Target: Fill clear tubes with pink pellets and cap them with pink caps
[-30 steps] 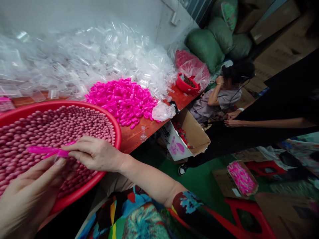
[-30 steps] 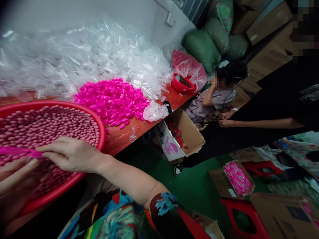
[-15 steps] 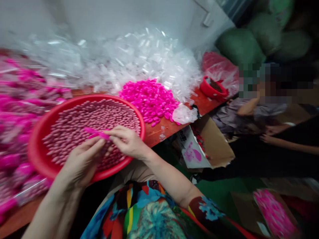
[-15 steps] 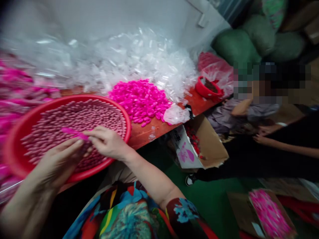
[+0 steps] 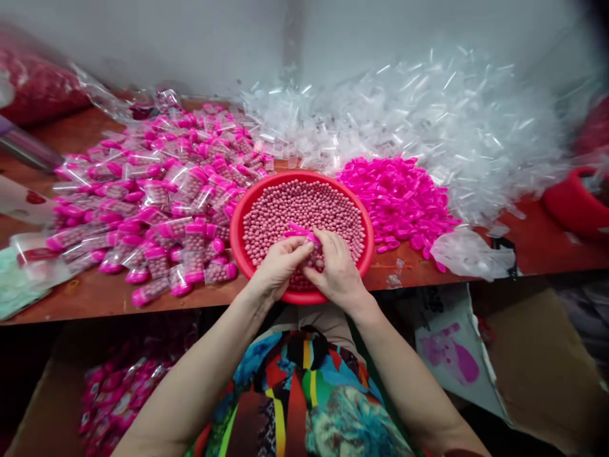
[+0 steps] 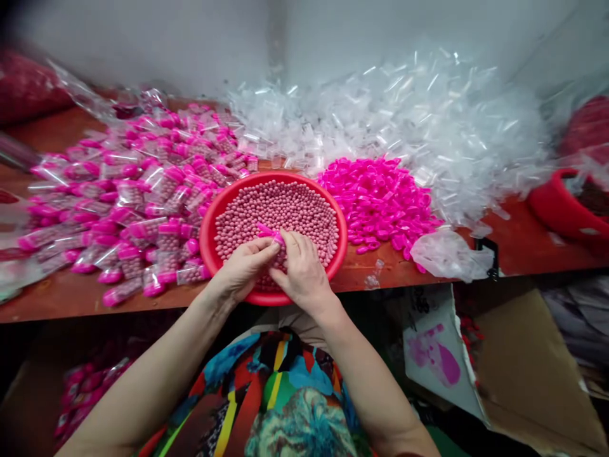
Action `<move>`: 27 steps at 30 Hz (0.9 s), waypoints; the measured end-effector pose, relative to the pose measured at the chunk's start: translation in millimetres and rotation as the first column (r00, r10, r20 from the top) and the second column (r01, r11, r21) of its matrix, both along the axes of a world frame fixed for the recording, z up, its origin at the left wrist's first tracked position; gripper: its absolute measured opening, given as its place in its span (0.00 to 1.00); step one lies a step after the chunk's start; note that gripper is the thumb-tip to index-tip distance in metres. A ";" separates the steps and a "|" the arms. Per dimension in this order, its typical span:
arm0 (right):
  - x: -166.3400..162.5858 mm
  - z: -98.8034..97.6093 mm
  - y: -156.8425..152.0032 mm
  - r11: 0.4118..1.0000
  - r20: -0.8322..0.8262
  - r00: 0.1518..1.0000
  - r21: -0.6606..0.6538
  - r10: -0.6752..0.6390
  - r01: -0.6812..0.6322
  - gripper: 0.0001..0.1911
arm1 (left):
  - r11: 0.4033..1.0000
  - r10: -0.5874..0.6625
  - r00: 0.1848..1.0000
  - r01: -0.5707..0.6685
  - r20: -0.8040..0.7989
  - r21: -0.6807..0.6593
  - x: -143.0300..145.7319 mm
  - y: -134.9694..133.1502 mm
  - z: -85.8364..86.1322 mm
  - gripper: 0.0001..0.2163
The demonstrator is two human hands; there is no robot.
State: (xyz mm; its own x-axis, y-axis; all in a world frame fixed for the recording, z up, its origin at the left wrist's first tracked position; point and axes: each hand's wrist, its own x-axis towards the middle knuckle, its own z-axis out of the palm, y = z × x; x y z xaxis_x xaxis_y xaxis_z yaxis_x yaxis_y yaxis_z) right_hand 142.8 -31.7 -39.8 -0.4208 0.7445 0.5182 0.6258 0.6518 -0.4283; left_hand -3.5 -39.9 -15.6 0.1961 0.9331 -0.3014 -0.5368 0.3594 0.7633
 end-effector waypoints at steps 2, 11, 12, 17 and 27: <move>-0.2 -0.6 -2.1 0.999 -0.010 1.000 0.029 -0.025 0.025 0.32 | 0.999 -0.034 0.999 0.034 -0.011 0.016 0.8 -0.1 -1.6 0.13; 8.6 7.8 12.9 0.874 -0.353 0.935 -0.445 0.030 -0.196 0.38 | 0.989 -0.142 0.990 0.142 0.014 0.036 -5.8 -4.5 6.7 0.12; 8.8 10.6 18.1 0.791 -0.428 0.904 -0.545 0.021 -0.277 0.38 | 0.972 -0.231 0.973 0.230 0.014 0.045 -7.1 -5.4 8.2 0.11; 8.6 29.9 31.4 0.729 -0.510 0.860 -0.584 0.012 -0.356 0.38 | 0.937 -0.350 0.936 0.350 0.042 0.013 -10.9 -4.3 10.1 0.11; 6.0 13.4 2.6 0.976 -0.147 0.979 -0.140 0.143 -0.164 0.50 | 0.984 -0.158 0.972 0.171 0.174 -0.059 -11.3 0.5 5.4 0.11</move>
